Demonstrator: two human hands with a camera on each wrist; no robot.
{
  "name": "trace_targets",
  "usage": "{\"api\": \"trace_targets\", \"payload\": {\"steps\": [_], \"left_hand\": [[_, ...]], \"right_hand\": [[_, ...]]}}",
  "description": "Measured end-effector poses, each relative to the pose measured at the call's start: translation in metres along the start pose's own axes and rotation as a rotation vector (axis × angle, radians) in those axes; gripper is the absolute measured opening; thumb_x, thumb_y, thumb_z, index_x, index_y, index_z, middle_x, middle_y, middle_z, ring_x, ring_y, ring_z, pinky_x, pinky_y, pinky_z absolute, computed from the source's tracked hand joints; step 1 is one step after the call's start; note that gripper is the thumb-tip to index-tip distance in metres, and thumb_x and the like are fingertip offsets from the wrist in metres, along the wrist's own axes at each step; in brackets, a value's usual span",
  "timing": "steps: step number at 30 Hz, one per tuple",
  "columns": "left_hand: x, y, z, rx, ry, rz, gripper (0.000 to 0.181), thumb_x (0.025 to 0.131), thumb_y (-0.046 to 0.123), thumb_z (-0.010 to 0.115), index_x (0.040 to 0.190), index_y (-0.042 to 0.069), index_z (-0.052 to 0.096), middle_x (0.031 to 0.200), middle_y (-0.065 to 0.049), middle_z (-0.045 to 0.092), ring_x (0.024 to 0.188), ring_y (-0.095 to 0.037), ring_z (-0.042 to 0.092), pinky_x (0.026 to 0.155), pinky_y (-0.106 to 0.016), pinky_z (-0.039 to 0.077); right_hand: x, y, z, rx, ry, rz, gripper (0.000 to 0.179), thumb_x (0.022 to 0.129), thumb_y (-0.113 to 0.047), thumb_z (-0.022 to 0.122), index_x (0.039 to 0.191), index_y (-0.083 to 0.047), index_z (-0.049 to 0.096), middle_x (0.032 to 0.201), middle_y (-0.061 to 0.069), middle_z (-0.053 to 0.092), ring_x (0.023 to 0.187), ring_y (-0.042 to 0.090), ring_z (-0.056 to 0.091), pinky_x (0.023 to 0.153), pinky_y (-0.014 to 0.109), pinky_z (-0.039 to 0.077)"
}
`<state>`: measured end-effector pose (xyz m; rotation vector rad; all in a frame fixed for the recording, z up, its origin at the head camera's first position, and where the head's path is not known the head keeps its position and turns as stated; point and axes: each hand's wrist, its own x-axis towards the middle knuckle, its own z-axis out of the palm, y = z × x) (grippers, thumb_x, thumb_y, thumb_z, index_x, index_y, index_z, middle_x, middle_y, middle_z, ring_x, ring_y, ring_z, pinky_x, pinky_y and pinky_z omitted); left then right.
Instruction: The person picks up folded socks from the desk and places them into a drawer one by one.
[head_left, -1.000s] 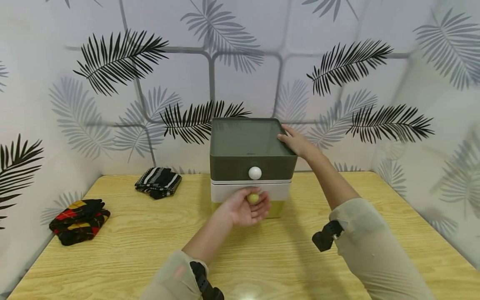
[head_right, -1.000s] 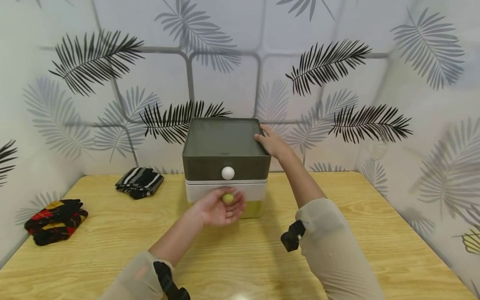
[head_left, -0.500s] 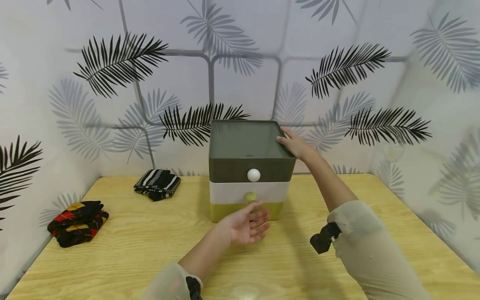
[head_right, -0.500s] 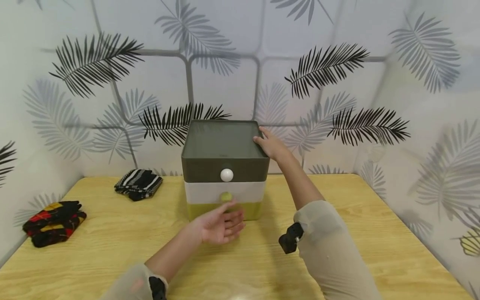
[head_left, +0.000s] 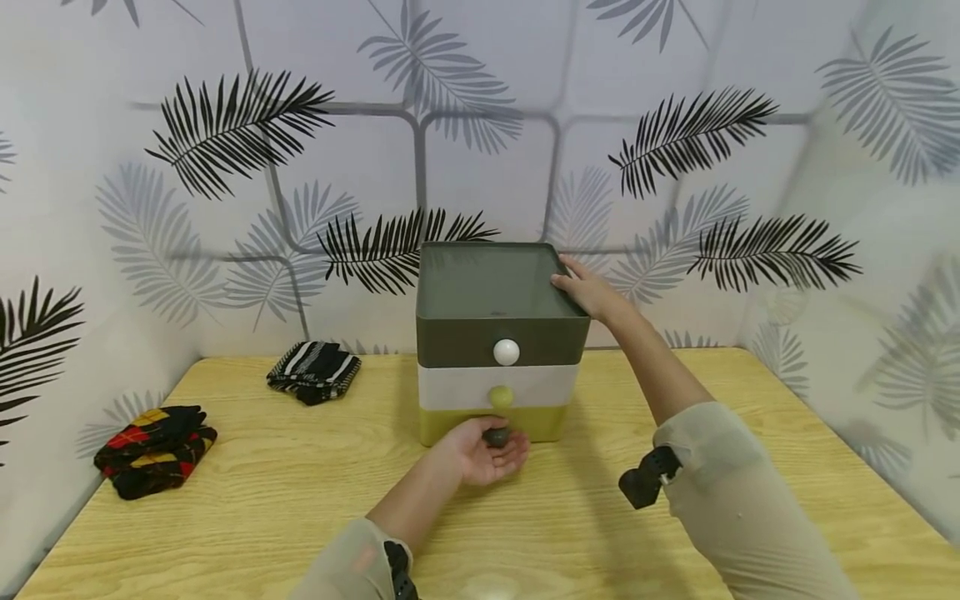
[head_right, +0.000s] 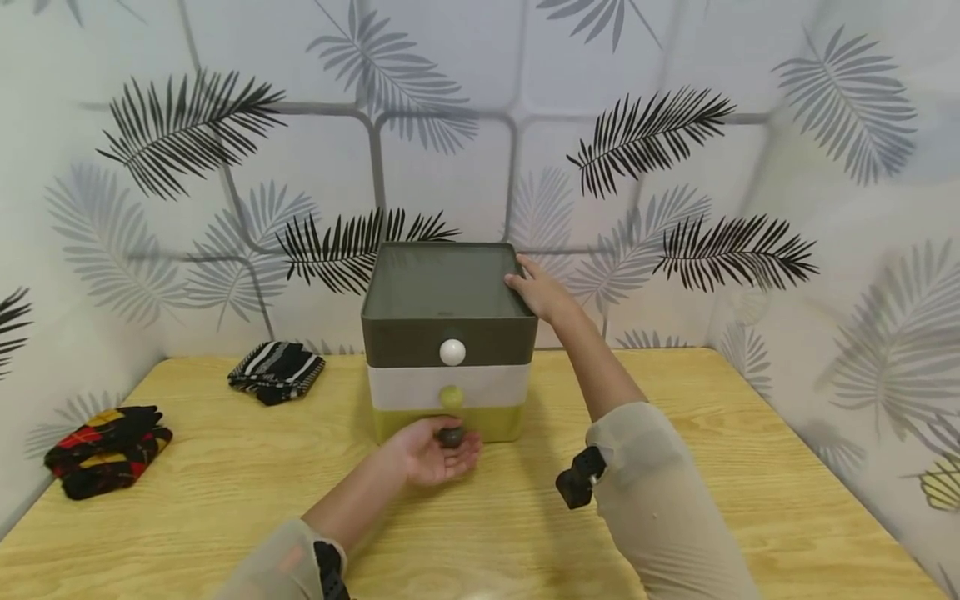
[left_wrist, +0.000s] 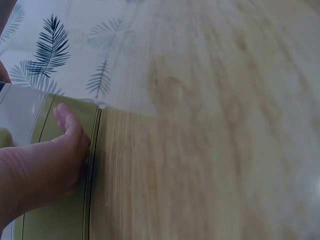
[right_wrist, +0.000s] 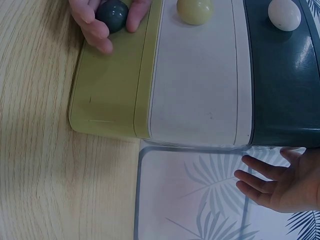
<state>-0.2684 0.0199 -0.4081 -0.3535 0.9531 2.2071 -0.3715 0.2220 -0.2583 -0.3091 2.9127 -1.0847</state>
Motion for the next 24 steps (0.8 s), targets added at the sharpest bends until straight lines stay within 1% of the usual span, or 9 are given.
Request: {"api": "trace_targets", "payload": {"steps": [1,5,8,10,13,15,18,20,24], "left_hand": [[0.000,0.001,0.000,0.007,-0.011,-0.005,0.027,0.092,0.014,0.050,0.106,-0.009,0.055,0.102,-0.015,0.057,0.105,-0.026,0.053,0.091,-0.034,0.040],[-0.005,-0.001,0.004,0.034,0.010,-0.002,0.025,0.095,0.019,0.046,0.100,-0.003,0.056,0.095,-0.011,0.060,0.099,-0.022,0.055,0.089,-0.033,0.042],[-0.006,-0.002,0.003,0.052,0.018,-0.002,0.022,0.095,0.021,0.047,0.096,0.001,0.056,0.092,-0.008,0.062,0.091,-0.020,0.058,0.083,-0.033,0.044],[-0.008,-0.004,0.002,0.068,0.024,0.000,0.021,0.095,0.022,0.047,0.093,0.002,0.055,0.092,-0.008,0.063,0.089,-0.020,0.058,0.082,-0.033,0.045],[-0.011,-0.007,0.002,0.095,0.026,-0.007,0.023,0.095,0.022,0.047,0.092,0.001,0.056,0.093,-0.007,0.062,0.089,-0.020,0.059,0.082,-0.033,0.045],[-0.014,-0.010,0.002,0.110,0.025,-0.018,0.024,0.095,0.023,0.047,0.091,0.001,0.057,0.093,-0.007,0.062,0.089,-0.020,0.059,0.082,-0.033,0.045],[-0.020,-0.014,0.004,0.127,0.021,-0.028,0.024,0.095,0.023,0.047,0.090,0.002,0.056,0.093,-0.007,0.062,0.088,-0.020,0.059,0.081,-0.032,0.045],[-0.024,-0.017,0.004,0.132,0.024,-0.031,0.023,0.096,0.024,0.047,0.089,0.003,0.056,0.092,-0.007,0.061,0.087,-0.020,0.059,0.081,-0.032,0.046],[-0.032,-0.025,0.003,0.133,0.027,-0.039,0.023,0.095,0.025,0.048,0.090,0.004,0.055,0.091,-0.006,0.061,0.085,-0.019,0.059,0.080,-0.031,0.046]], "right_hand": [[0.011,0.013,0.001,0.001,0.012,-0.018,0.067,0.096,-0.048,0.035,0.150,-0.018,0.010,0.147,0.024,0.016,0.131,0.042,0.016,0.102,0.052,0.017],[0.012,0.015,0.001,-0.013,0.013,-0.017,0.068,0.094,-0.053,0.035,0.150,-0.022,0.011,0.147,0.023,0.018,0.131,0.042,0.017,0.102,0.053,0.017],[-0.015,-0.016,-0.001,-0.023,-0.009,0.015,0.062,0.098,-0.036,0.034,0.149,-0.010,0.009,0.146,0.026,0.016,0.132,0.043,0.015,0.103,0.052,0.016],[-0.016,-0.018,0.000,-0.024,-0.010,0.022,0.061,0.099,-0.034,0.033,0.148,-0.009,0.009,0.146,0.026,0.015,0.132,0.042,0.015,0.103,0.051,0.016],[-0.002,-0.001,0.001,-0.010,-0.017,0.002,0.063,0.097,-0.041,0.034,0.149,-0.015,0.009,0.147,0.023,0.016,0.132,0.041,0.015,0.103,0.052,0.017],[0.023,0.026,0.002,-0.004,0.004,-0.041,0.066,0.094,-0.051,0.035,0.149,-0.023,0.011,0.148,0.020,0.018,0.131,0.041,0.018,0.101,0.051,0.020],[0.038,0.040,0.001,0.004,0.000,-0.050,0.069,0.092,-0.057,0.035,0.149,-0.028,0.009,0.149,0.018,0.016,0.132,0.040,0.018,0.101,0.051,0.020],[0.034,0.036,0.002,0.008,0.011,-0.039,0.068,0.094,-0.053,0.035,0.150,-0.025,0.008,0.149,0.019,0.015,0.131,0.041,0.018,0.100,0.052,0.021],[-0.005,-0.005,0.000,0.021,-0.015,0.006,0.062,0.098,-0.035,0.034,0.149,-0.010,0.007,0.147,0.025,0.013,0.131,0.042,0.017,0.102,0.051,0.019]]}}
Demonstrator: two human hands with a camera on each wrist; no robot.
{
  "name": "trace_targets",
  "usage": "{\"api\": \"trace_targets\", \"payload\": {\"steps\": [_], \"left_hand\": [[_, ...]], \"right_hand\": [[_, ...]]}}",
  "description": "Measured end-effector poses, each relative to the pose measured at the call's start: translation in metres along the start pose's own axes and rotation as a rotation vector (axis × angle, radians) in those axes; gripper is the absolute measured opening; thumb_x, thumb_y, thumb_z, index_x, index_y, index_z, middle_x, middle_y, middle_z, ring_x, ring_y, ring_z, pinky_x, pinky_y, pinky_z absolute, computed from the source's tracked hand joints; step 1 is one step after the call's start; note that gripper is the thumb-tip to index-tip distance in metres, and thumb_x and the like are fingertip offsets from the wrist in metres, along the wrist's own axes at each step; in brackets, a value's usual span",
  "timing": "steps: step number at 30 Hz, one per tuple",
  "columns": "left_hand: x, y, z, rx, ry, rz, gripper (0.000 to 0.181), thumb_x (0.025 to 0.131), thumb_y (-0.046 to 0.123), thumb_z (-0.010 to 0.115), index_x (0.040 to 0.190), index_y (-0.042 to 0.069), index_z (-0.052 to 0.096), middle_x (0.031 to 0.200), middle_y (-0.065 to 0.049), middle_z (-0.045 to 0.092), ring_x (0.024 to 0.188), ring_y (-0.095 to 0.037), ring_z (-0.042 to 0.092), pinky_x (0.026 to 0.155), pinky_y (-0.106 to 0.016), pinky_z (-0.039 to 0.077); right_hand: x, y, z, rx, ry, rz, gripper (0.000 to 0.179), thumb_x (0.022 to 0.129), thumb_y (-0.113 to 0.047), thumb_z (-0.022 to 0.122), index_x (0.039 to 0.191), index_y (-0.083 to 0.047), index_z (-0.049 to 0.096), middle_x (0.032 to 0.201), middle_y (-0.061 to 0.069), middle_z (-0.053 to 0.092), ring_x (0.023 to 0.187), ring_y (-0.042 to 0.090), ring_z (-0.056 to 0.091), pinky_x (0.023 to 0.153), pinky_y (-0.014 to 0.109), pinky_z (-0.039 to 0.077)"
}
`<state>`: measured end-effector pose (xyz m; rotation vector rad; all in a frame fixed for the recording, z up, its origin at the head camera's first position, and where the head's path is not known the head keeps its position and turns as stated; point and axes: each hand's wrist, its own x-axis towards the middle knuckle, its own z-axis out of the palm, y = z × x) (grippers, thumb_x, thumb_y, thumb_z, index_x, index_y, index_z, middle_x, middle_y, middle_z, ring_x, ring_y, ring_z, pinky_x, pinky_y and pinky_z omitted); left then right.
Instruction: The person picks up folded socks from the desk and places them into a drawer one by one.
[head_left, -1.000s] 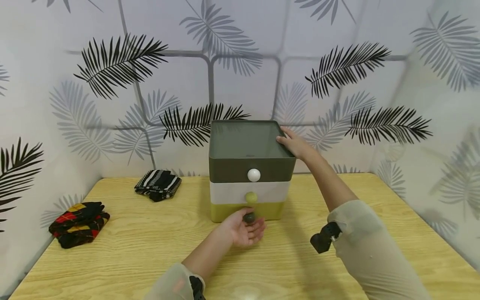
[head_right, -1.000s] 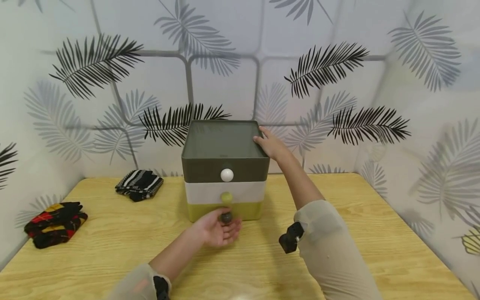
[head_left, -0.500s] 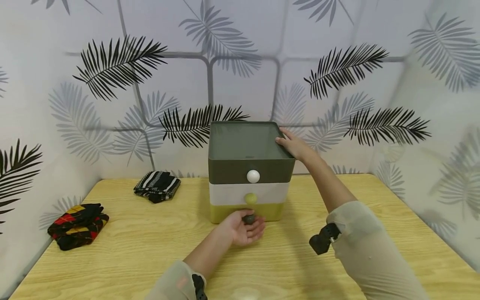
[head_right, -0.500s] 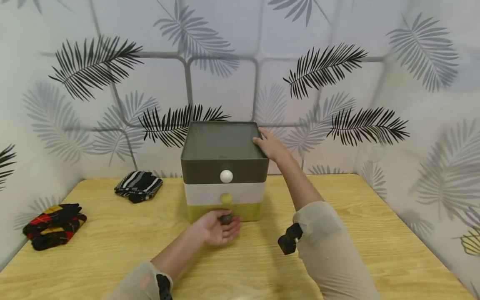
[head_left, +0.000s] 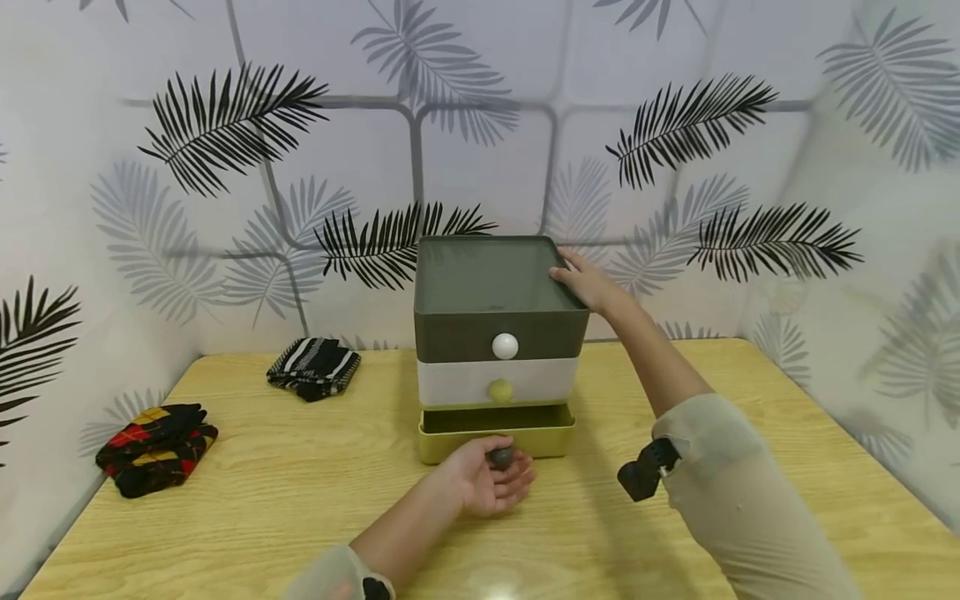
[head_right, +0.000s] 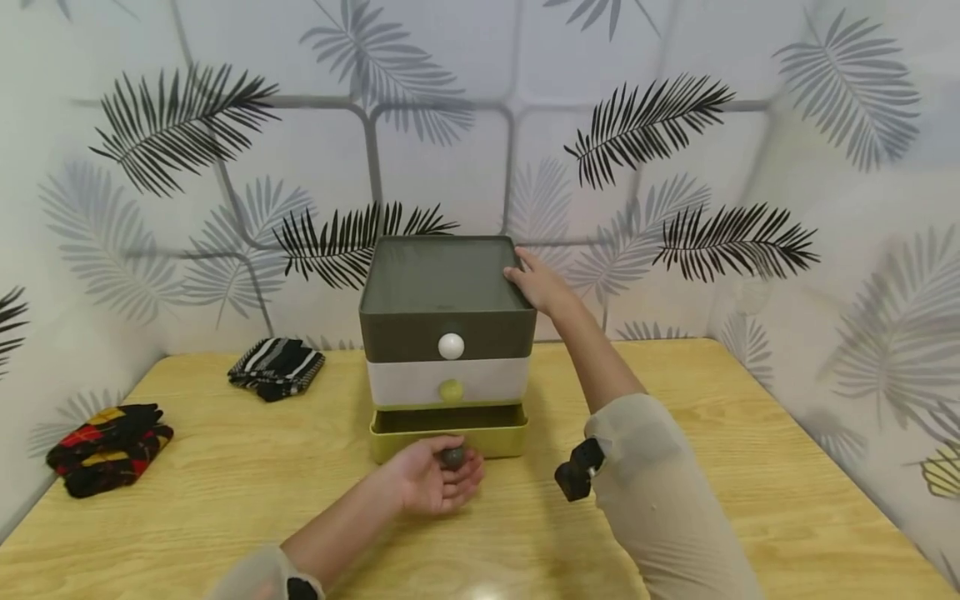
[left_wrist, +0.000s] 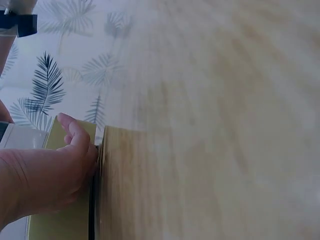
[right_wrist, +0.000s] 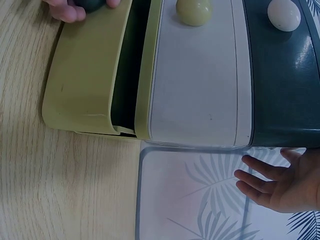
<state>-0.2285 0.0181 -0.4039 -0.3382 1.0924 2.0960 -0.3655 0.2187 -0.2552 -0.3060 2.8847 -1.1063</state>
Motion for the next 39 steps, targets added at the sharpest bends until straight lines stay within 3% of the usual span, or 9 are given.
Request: {"api": "trace_targets", "payload": {"steps": [5,8,10,12,17,22,25,31,39], "left_hand": [[-0.008,-0.008,0.000,0.006,-0.010,0.007,0.022,0.095,0.025,0.048,0.090,0.005,0.054,0.090,-0.006,0.060,0.085,-0.019,0.059,0.079,-0.031,0.046],[-0.011,-0.012,0.000,0.005,-0.008,0.015,0.021,0.095,0.026,0.048,0.090,0.006,0.054,0.090,-0.006,0.060,0.085,-0.019,0.059,0.079,-0.031,0.046],[-0.014,-0.014,0.001,-0.001,-0.004,0.015,0.021,0.095,0.026,0.048,0.090,0.006,0.054,0.090,-0.005,0.060,0.085,-0.019,0.059,0.079,-0.031,0.045],[-0.016,-0.017,0.001,0.002,-0.004,0.010,0.021,0.095,0.026,0.048,0.090,0.007,0.053,0.089,-0.005,0.060,0.084,-0.018,0.059,0.078,-0.030,0.045],[-0.023,-0.023,0.001,0.013,-0.016,-0.026,0.021,0.095,0.026,0.048,0.086,0.009,0.055,0.087,-0.004,0.060,0.083,-0.018,0.058,0.076,-0.029,0.045],[-0.031,-0.028,0.000,0.018,-0.035,-0.040,0.022,0.095,0.026,0.048,0.082,0.010,0.056,0.087,-0.003,0.060,0.083,-0.017,0.059,0.077,-0.029,0.045],[-0.035,-0.030,-0.002,0.017,-0.044,-0.044,0.022,0.095,0.026,0.047,0.083,0.010,0.055,0.087,-0.003,0.060,0.084,-0.017,0.059,0.077,-0.029,0.045],[-0.043,-0.037,-0.003,0.014,-0.075,-0.080,0.024,0.095,0.026,0.048,0.080,0.012,0.059,0.089,-0.002,0.059,0.086,-0.017,0.057,0.079,-0.029,0.044],[-0.052,-0.044,-0.002,-0.015,-0.096,-0.137,0.024,0.096,0.026,0.047,0.079,0.013,0.058,0.090,-0.002,0.059,0.086,-0.016,0.057,0.079,-0.028,0.044]], "right_hand": [[0.003,0.002,0.001,0.001,-0.005,-0.005,0.061,0.098,-0.036,0.034,0.149,-0.012,0.009,0.147,0.023,0.015,0.131,0.041,0.019,0.103,0.050,0.019],[0.037,0.040,0.003,0.000,0.014,-0.054,0.067,0.094,-0.052,0.036,0.149,-0.025,0.010,0.148,0.018,0.017,0.132,0.038,0.019,0.103,0.048,0.019],[0.045,0.049,0.003,-0.007,0.014,-0.067,0.069,0.092,-0.055,0.036,0.149,-0.027,0.010,0.149,0.017,0.017,0.132,0.037,0.018,0.103,0.048,0.018],[0.043,0.048,0.003,-0.019,0.023,-0.065,0.069,0.093,-0.053,0.036,0.150,-0.024,0.009,0.149,0.019,0.016,0.132,0.038,0.017,0.103,0.049,0.018],[-0.001,0.002,0.000,-0.014,-0.002,-0.010,0.063,0.098,-0.036,0.033,0.149,-0.010,0.007,0.147,0.025,0.013,0.132,0.042,0.016,0.103,0.050,0.017],[0.027,0.034,0.002,-0.017,0.021,-0.076,0.069,0.093,-0.055,0.034,0.150,-0.024,0.009,0.149,0.019,0.016,0.133,0.038,0.016,0.103,0.049,0.017],[0.035,0.039,0.003,-0.021,0.025,-0.076,0.069,0.093,-0.055,0.034,0.150,-0.024,0.009,0.148,0.019,0.017,0.132,0.038,0.017,0.103,0.049,0.017],[-0.003,-0.004,-0.001,-0.010,0.013,-0.015,0.062,0.098,-0.035,0.034,0.148,-0.009,0.009,0.146,0.026,0.015,0.131,0.042,0.017,0.103,0.050,0.018],[-0.013,-0.013,-0.001,-0.012,0.009,-0.006,0.059,0.099,-0.030,0.033,0.148,-0.006,0.010,0.147,0.025,0.015,0.132,0.041,0.014,0.104,0.049,0.015]]}}
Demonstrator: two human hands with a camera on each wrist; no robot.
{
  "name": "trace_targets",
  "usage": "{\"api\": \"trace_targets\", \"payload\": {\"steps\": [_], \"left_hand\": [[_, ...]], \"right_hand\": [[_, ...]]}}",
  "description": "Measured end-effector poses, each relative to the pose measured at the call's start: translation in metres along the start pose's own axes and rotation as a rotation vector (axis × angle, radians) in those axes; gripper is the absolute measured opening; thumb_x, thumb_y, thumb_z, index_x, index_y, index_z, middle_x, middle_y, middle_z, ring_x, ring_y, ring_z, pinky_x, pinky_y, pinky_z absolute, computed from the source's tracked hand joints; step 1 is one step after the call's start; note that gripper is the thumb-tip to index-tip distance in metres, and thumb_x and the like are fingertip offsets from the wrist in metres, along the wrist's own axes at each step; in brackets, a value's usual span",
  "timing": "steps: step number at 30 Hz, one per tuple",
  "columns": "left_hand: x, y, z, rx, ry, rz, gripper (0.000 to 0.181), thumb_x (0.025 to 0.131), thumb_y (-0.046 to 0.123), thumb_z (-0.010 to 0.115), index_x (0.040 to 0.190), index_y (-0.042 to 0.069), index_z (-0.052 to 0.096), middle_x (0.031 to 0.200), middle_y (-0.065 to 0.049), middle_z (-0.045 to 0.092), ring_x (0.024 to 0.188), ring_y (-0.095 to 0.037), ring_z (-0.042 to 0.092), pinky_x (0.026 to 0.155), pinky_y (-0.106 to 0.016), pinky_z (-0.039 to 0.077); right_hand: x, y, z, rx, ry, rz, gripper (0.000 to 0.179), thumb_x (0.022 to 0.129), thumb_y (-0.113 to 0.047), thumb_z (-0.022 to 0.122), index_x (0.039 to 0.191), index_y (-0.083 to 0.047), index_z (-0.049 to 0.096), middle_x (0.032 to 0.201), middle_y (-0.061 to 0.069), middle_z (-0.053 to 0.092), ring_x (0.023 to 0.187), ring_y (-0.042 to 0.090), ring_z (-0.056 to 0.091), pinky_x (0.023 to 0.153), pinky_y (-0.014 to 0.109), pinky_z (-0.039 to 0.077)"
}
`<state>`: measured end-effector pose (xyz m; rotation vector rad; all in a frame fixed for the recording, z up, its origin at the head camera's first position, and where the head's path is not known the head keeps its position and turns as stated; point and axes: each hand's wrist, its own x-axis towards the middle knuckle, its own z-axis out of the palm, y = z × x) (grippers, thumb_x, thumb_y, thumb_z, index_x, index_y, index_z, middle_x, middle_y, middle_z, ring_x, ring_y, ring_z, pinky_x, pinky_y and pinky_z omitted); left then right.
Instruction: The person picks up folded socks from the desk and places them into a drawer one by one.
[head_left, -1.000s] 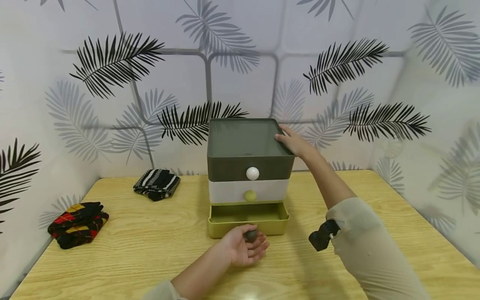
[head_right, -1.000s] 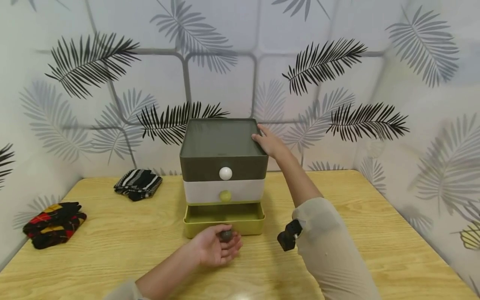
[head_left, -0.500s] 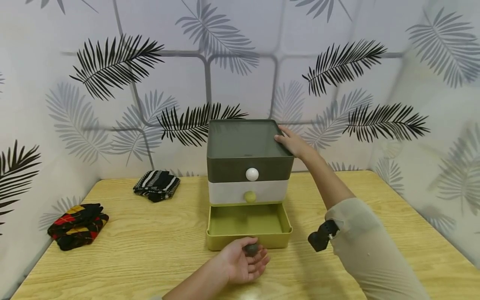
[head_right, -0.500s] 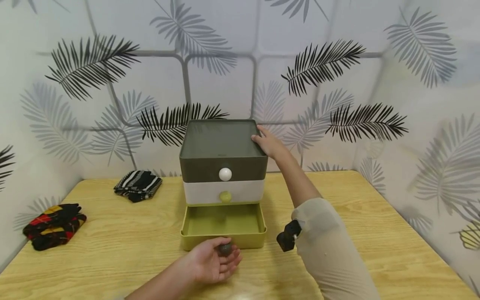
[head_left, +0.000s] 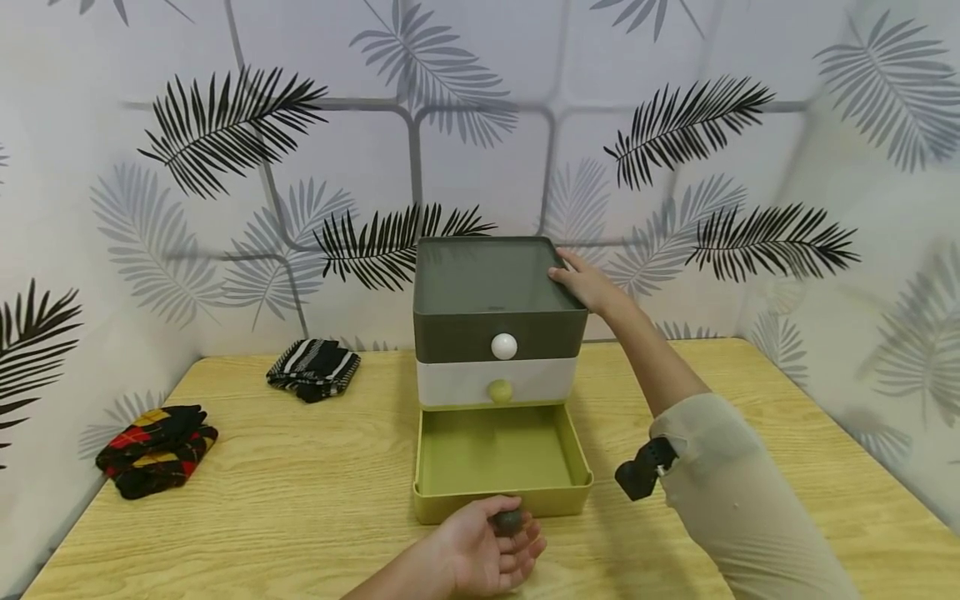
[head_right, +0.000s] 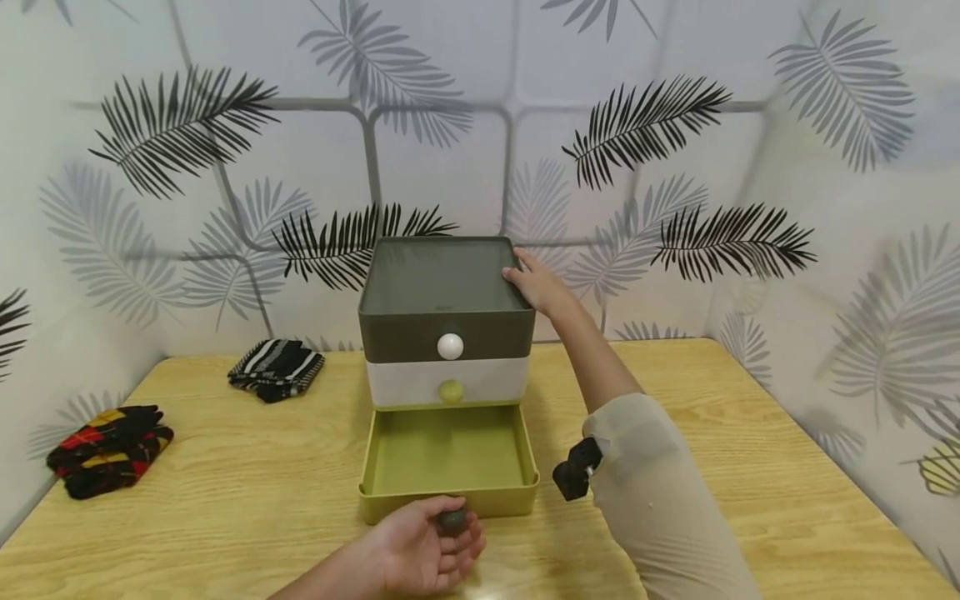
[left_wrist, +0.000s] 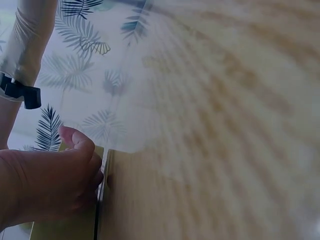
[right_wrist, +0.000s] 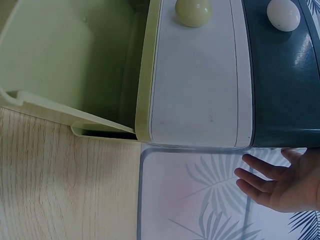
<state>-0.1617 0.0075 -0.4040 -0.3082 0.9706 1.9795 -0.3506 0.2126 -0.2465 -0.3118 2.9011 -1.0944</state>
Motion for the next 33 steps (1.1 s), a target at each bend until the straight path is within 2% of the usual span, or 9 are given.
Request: {"api": "trace_targets", "payload": {"steps": [5,6,9,16,18,23,26,30,33], "left_hand": [[-0.001,-0.003,-0.001,0.011,-0.024,-0.006,0.025,0.097,0.026,0.046,0.081,0.012,0.059,0.088,-0.002,0.059,0.085,-0.016,0.057,0.079,-0.027,0.044],[-0.002,-0.004,-0.001,0.017,-0.028,-0.005,0.025,0.097,0.026,0.045,0.082,0.011,0.059,0.088,-0.002,0.059,0.085,-0.016,0.057,0.078,-0.027,0.044],[-0.003,-0.005,-0.001,0.035,-0.034,0.005,0.023,0.097,0.025,0.044,0.085,0.009,0.056,0.088,-0.002,0.059,0.085,-0.016,0.057,0.078,-0.027,0.045],[-0.005,-0.009,-0.003,0.052,-0.058,0.012,0.024,0.098,0.024,0.043,0.084,0.011,0.058,0.087,-0.001,0.059,0.084,-0.014,0.057,0.076,-0.025,0.044],[-0.006,-0.010,-0.004,0.054,-0.076,0.006,0.025,0.098,0.024,0.042,0.083,0.011,0.058,0.087,-0.001,0.059,0.084,-0.014,0.057,0.076,-0.025,0.044],[-0.009,-0.013,-0.005,0.057,-0.113,-0.001,0.025,0.098,0.022,0.040,0.084,0.010,0.056,0.087,-0.002,0.058,0.082,-0.014,0.057,0.075,-0.023,0.045],[-0.011,-0.015,-0.005,0.033,-0.119,-0.006,0.022,0.099,0.020,0.040,0.086,0.009,0.054,0.087,-0.004,0.057,0.082,-0.015,0.057,0.077,-0.024,0.046],[-0.011,-0.020,-0.004,0.021,-0.108,0.009,0.022,0.099,0.016,0.041,0.084,0.008,0.055,0.084,-0.003,0.057,0.081,-0.016,0.057,0.081,-0.027,0.045],[-0.011,-0.024,-0.004,0.032,-0.095,0.026,0.023,0.099,0.013,0.041,0.082,0.007,0.056,0.081,-0.001,0.057,0.080,-0.016,0.058,0.083,-0.029,0.044]], "right_hand": [[0.011,0.013,0.001,0.046,-0.010,-0.014,0.062,0.098,-0.038,0.035,0.149,-0.015,0.010,0.148,0.021,0.015,0.132,0.038,0.019,0.103,0.048,0.020],[0.020,0.023,0.002,0.070,-0.003,-0.035,0.064,0.096,-0.043,0.038,0.149,-0.020,0.012,0.148,0.020,0.018,0.129,0.036,0.027,0.100,0.046,0.027],[0.030,0.035,0.002,0.083,0.001,-0.040,0.066,0.094,-0.049,0.040,0.149,-0.025,0.013,0.148,0.018,0.019,0.127,0.035,0.030,0.097,0.046,0.031],[0.005,0.005,0.002,0.030,0.004,0.012,0.062,0.098,-0.034,0.035,0.149,-0.011,0.008,0.147,0.025,0.015,0.130,0.041,0.020,0.102,0.049,0.021],[0.012,0.013,0.003,0.043,0.008,0.009,0.062,0.098,-0.036,0.036,0.149,-0.013,0.009,0.147,0.024,0.016,0.130,0.041,0.022,0.101,0.049,0.023],[0.059,0.063,0.008,0.051,0.021,-0.043,0.070,0.092,-0.055,0.040,0.149,-0.029,0.011,0.148,0.017,0.020,0.127,0.036,0.029,0.096,0.046,0.030],[0.077,0.081,0.009,0.043,0.015,-0.039,0.071,0.091,-0.057,0.040,0.149,-0.031,0.010,0.148,0.016,0.020,0.126,0.036,0.030,0.095,0.046,0.032],[0.078,0.081,0.009,0.052,0.011,-0.010,0.070,0.092,-0.054,0.041,0.149,-0.030,0.008,0.149,0.016,0.017,0.127,0.036,0.029,0.097,0.048,0.030],[0.075,0.082,0.008,0.127,0.003,-0.036,0.070,0.090,-0.054,0.046,0.148,-0.035,0.012,0.148,0.016,0.020,0.119,0.032,0.041,0.087,0.046,0.040]]}}
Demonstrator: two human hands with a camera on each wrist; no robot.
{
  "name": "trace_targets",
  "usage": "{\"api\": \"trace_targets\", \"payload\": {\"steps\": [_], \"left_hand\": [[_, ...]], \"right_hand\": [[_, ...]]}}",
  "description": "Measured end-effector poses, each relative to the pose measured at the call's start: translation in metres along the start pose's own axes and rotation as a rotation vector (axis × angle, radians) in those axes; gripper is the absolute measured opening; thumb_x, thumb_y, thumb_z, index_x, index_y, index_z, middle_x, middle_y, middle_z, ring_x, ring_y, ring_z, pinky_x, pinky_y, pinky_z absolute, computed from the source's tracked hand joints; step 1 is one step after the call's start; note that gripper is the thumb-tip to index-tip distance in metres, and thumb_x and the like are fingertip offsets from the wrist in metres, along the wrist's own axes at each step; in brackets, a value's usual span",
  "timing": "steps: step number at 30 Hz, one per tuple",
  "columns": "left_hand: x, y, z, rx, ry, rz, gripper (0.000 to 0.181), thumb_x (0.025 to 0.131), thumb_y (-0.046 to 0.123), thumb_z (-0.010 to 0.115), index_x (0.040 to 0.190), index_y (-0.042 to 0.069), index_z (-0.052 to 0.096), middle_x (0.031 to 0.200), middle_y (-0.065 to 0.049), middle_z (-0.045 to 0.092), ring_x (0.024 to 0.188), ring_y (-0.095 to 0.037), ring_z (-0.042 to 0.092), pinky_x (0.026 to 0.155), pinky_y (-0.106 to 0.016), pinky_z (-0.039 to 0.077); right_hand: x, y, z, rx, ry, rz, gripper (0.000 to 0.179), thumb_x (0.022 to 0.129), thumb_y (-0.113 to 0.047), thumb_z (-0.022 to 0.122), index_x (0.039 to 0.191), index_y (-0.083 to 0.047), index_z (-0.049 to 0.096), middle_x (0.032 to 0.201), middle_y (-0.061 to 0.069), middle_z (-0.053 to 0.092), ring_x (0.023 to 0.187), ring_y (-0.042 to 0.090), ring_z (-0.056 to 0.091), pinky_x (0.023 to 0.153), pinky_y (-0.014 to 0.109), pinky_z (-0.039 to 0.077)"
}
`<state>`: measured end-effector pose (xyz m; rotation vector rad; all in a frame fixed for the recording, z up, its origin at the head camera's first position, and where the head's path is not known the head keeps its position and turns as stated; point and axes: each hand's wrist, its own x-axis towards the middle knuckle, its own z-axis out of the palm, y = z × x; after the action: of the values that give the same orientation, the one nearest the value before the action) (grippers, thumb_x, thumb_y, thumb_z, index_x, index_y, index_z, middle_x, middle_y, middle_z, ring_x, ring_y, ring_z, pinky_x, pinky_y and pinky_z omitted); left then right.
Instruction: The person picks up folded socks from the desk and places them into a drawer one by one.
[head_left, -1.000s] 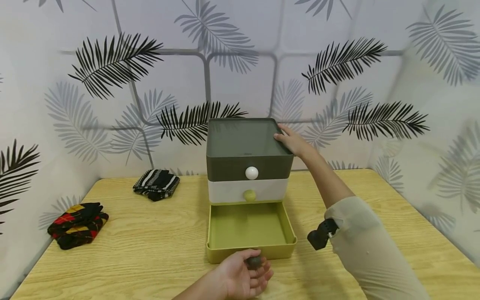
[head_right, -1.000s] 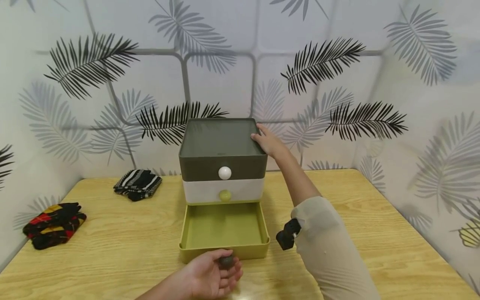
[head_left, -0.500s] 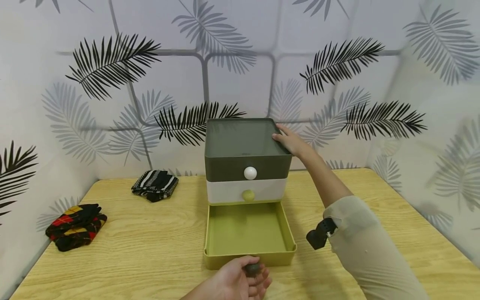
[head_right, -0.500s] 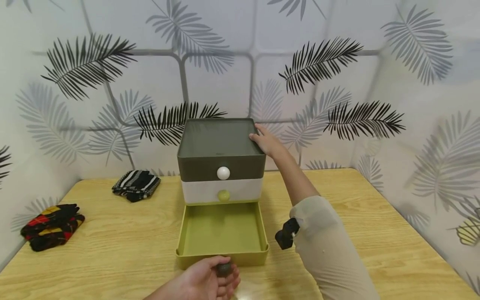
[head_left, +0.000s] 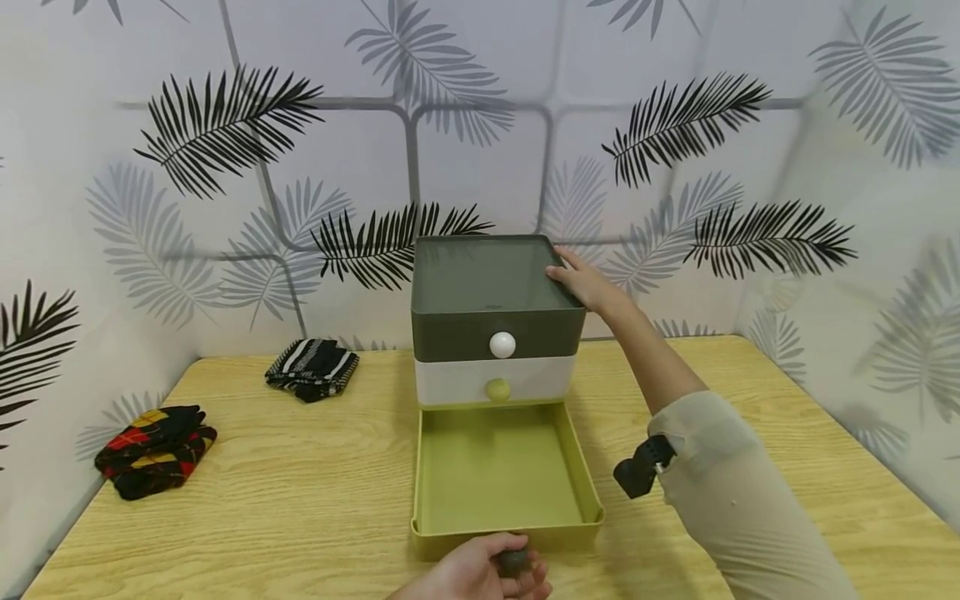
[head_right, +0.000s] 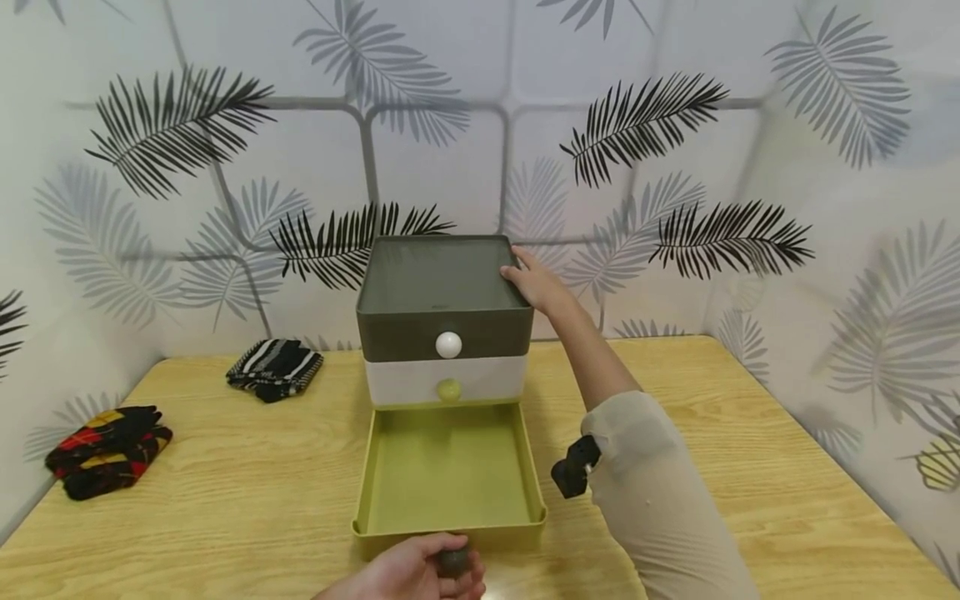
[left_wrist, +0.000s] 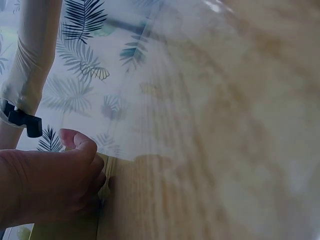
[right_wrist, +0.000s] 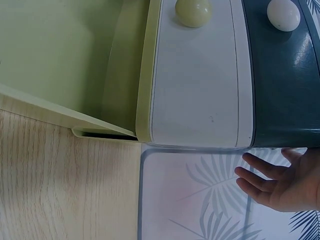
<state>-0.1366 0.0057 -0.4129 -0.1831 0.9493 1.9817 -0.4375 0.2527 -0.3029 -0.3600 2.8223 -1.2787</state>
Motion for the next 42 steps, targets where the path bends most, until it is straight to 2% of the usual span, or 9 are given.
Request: {"api": "trace_targets", "payload": {"steps": [8,11,15,18,22,27,31,34,42], "left_hand": [[0.003,-0.005,0.002,-0.048,0.044,0.029,0.022,0.099,0.011,0.038,0.083,0.004,0.052,0.077,-0.001,0.055,0.077,-0.016,0.058,0.083,-0.031,0.044],[0.002,-0.007,0.002,-0.041,0.026,0.009,0.021,0.099,0.012,0.037,0.086,0.001,0.050,0.079,-0.005,0.055,0.078,-0.017,0.057,0.081,-0.028,0.044],[-0.003,-0.008,-0.001,0.113,-0.045,-0.016,0.024,0.099,0.017,0.038,0.085,0.008,0.055,0.084,-0.004,0.059,0.079,-0.011,0.057,0.079,-0.021,0.044],[-0.008,-0.006,-0.001,0.201,-0.099,-0.018,0.026,0.098,0.018,0.039,0.082,0.015,0.060,0.085,0.001,0.061,0.079,-0.007,0.057,0.079,-0.018,0.043],[-0.022,0.005,0.004,0.187,-0.176,-0.004,0.024,0.098,0.019,0.039,0.088,0.012,0.060,0.090,0.001,0.059,0.086,-0.009,0.056,0.084,-0.022,0.042],[-0.045,0.029,0.013,0.179,-0.266,0.077,0.021,0.096,0.022,0.040,0.094,0.013,0.059,0.095,0.003,0.058,0.088,-0.010,0.054,0.083,-0.024,0.042],[-0.064,0.058,0.011,0.123,-0.219,0.259,0.017,0.096,0.020,0.042,0.098,0.011,0.057,0.097,0.002,0.056,0.089,-0.010,0.053,0.080,-0.023,0.043],[-0.081,0.083,0.003,0.106,-0.112,0.441,0.015,0.096,0.017,0.043,0.098,0.009,0.055,0.098,0.000,0.054,0.091,-0.013,0.051,0.084,-0.025,0.041],[-0.122,0.145,-0.055,0.205,0.270,0.939,0.009,0.095,0.019,0.052,0.098,0.012,0.056,0.099,0.001,0.056,0.092,-0.014,0.056,0.083,-0.028,0.044]], "right_hand": [[-0.064,-0.073,0.005,0.029,-0.027,0.061,0.062,0.098,-0.035,0.037,0.150,-0.017,0.007,0.148,0.021,0.015,0.125,0.038,0.032,0.095,0.049,0.033],[-0.013,-0.018,0.002,0.051,-0.008,0.039,0.066,0.094,-0.048,0.042,0.149,-0.030,0.012,0.146,0.019,0.021,0.118,0.036,0.041,0.084,0.047,0.043],[0.103,0.103,-0.002,0.057,0.019,0.017,0.071,0.080,-0.067,0.051,0.140,-0.054,0.015,0.146,0.012,0.024,0.109,0.033,0.048,0.066,0.046,0.048],[0.143,0.144,-0.004,0.052,0.015,0.021,0.071,0.076,-0.069,0.054,0.135,-0.060,0.016,0.148,0.006,0.022,0.112,0.033,0.046,0.067,0.048,0.047],[0.119,0.117,0.001,0.019,0.019,0.039,0.072,0.080,-0.068,0.049,0.141,-0.052,0.014,0.149,0.007,0.020,0.118,0.034,0.040,0.080,0.049,0.043],[0.036,0.034,0.001,0.036,-0.005,0.013,0.072,0.089,-0.057,0.045,0.148,-0.034,0.011,0.149,0.015,0.017,0.119,0.032,0.040,0.085,0.045,0.041],[-0.033,-0.037,0.001,0.045,-0.021,0.023,0.067,0.095,-0.043,0.041,0.150,-0.021,0.009,0.147,0.021,0.015,0.121,0.037,0.037,0.090,0.047,0.038],[-0.057,-0.064,0.003,0.033,-0.027,0.042,0.065,0.097,-0.038,0.038,0.149,-0.016,0.005,0.148,0.022,0.011,0.126,0.040,0.029,0.097,0.050,0.029],[-0.022,-0.030,0.003,0.027,-0.037,0.004,0.065,0.095,-0.043,0.041,0.150,-0.023,0.010,0.149,0.018,0.013,0.125,0.037,0.031,0.095,0.048,0.033]]}}
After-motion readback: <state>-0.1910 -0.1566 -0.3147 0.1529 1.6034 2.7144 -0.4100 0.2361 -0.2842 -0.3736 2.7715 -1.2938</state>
